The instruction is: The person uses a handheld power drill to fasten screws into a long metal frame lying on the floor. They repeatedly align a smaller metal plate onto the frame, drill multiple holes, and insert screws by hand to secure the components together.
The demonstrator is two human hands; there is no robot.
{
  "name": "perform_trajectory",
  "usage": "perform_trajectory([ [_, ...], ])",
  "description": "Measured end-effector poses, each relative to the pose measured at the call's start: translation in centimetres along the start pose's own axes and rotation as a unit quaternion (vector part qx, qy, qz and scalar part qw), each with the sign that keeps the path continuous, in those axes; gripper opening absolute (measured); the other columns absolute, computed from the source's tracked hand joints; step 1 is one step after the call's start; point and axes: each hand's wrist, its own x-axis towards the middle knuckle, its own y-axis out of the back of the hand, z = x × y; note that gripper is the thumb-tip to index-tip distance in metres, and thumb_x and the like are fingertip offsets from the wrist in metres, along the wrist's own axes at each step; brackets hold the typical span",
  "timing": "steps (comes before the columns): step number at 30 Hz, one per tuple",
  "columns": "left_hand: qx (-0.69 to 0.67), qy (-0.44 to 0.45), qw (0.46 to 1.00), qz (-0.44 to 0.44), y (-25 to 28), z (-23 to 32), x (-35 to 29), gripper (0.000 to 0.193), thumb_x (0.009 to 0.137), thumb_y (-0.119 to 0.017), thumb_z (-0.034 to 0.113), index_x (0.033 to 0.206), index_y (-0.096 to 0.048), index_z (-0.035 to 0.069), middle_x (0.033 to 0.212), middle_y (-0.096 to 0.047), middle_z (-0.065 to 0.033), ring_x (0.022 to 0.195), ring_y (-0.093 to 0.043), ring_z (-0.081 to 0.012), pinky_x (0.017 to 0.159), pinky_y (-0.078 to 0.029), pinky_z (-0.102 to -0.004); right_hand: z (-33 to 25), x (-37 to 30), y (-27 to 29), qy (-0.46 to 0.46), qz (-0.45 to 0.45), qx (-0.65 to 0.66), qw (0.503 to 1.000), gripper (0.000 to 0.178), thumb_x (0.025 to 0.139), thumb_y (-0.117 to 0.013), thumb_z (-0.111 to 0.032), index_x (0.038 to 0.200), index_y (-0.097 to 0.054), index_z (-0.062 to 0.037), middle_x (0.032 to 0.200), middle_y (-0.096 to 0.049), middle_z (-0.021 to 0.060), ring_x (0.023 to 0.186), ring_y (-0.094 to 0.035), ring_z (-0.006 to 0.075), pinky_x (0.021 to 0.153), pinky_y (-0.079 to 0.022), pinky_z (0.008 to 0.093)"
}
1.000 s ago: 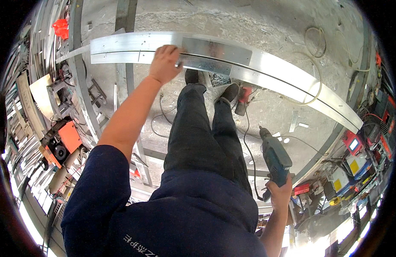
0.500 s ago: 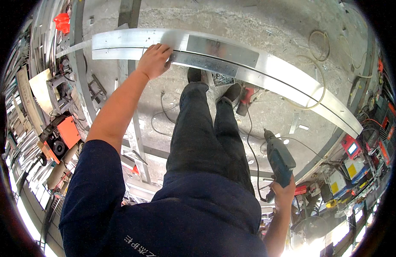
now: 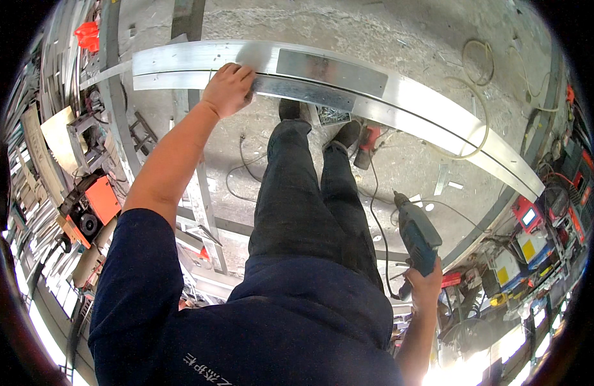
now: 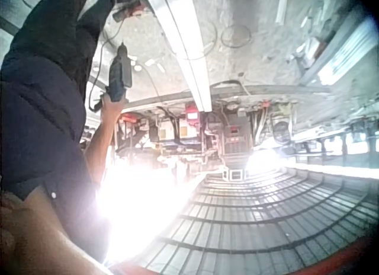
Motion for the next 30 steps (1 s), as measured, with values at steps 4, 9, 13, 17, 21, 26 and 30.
perform_trajectory([
  [4, 0.002, 0.0, 1.0, -0.002, -0.1, 0.0, -0.1, 0.041, 0.08, -0.073, 0.024, 0.115, -0.067, 0.004, 0.116, -0.062, -0.0078, 0.11, -0.06, -0.0295, 0.106, -0.045, -0.0419, 0.2, 0.2, 0.2, -0.005, -0.01, 0.0, 1.0, 0.048, 0.072, -0.068, -0.004, 0.118, -0.059, -0.0001, 0.097, -0.071, 0.009, 0.084, -0.067, 0.0172, 0.076, -0.053, 0.0308],
  [9, 0.008, -0.002, 1.0, -0.004, 0.2, 0.0, -0.1, 0.039, 0.081, -0.073, 0.024, 0.114, -0.067, 0.005, 0.116, -0.062, -0.0076, 0.111, -0.06, -0.029, 0.108, -0.044, -0.0421, 0.0, 0.2, 0.1, -0.01, -0.007, 0.016, 1.0, 0.049, 0.073, -0.068, -0.002, 0.121, -0.058, 0.0016, 0.1, -0.072, 0.0112, 0.087, -0.068, 0.0183, 0.078, -0.054, 0.0313],
  [13, -0.002, 0.008, 1.0, -0.002, 0.1, 0.0, -0.2, 0.041, 0.081, -0.074, 0.023, 0.117, -0.067, 0.005, 0.118, -0.062, -0.0081, 0.113, -0.06, -0.0285, 0.109, -0.043, -0.0429, 0.4, 0.5, 0.4, -0.001, -0.014, 0.004, 1.0, 0.052, 0.072, -0.068, -0.001, 0.123, -0.057, 0.0023, 0.102, -0.072, 0.012, 0.088, -0.068, 0.0187, 0.079, -0.054, 0.0318],
  [17, -0.007, 0.031, 0.999, -0.011, -0.1, 0.3, -0.4, 0.043, 0.082, -0.073, 0.022, 0.12, -0.065, 0.004, 0.125, -0.061, -0.0101, 0.118, -0.059, -0.0293, 0.111, -0.042, -0.0437, 0.9, 0.7, 0.6, 0.008, -0.018, 0.012, 1.0, 0.055, 0.071, -0.069, -0.003, 0.124, -0.057, 0.0029, 0.102, -0.07, 0.0115, 0.086, -0.067, 0.0183, 0.078, -0.055, 0.0322],
  [21, -0.037, 0.06, 0.997, -0.015, 0.3, 0.8, -0.8, 0.044, 0.083, -0.073, 0.022, 0.123, -0.065, 0.004, 0.131, -0.06, -0.0123, 0.123, -0.058, -0.0308, 0.112, -0.041, -0.0446, 0.1, 0.7, 0.7, 0.011, -0.024, 0.007, 1.0, 0.053, 0.069, -0.068, -0.005, 0.121, -0.059, 0.0025, 0.098, -0.069, 0.0101, 0.084, -0.066, 0.0178, 0.078, -0.054, 0.0321],
  [26, -0.142, 0.12, 0.981, -0.047, 0.7, 5.7, -2.0, 0.029, 0.081, -0.073, 0.022, 0.107, -0.072, 0.008, 0.111, -0.07, -0.0141, 0.11, -0.064, -0.0344, 0.099, -0.049, -0.0464, 0.7, 0.6, 1.3, 0.042, -0.035, -0.003, 0.998, 0.05, 0.07, -0.066, -0.006, 0.12, -0.061, 0.0013, 0.097, -0.068, 0.0093, 0.082, -0.065, 0.0178, 0.075, -0.053, 0.0315],
  [30, -0.37, 0.152, 0.885, -0.239, 2.4, 19.8, -1.6, 0.034, 0.089, -0.066, 0.038, 0.1, -0.078, 0.008, 0.101, -0.074, -0.0178, 0.097, -0.071, -0.0379, 0.088, -0.055, -0.0501, 0.5, 0.7, 1.8, 0.059, -0.028, -0.044, 0.997, 0.052, 0.07, -0.066, -0.006, 0.122, -0.061, 0.0014, 0.095, -0.069, 0.009, 0.079, -0.065, 0.0178, 0.073, -0.053, 0.0314],
])
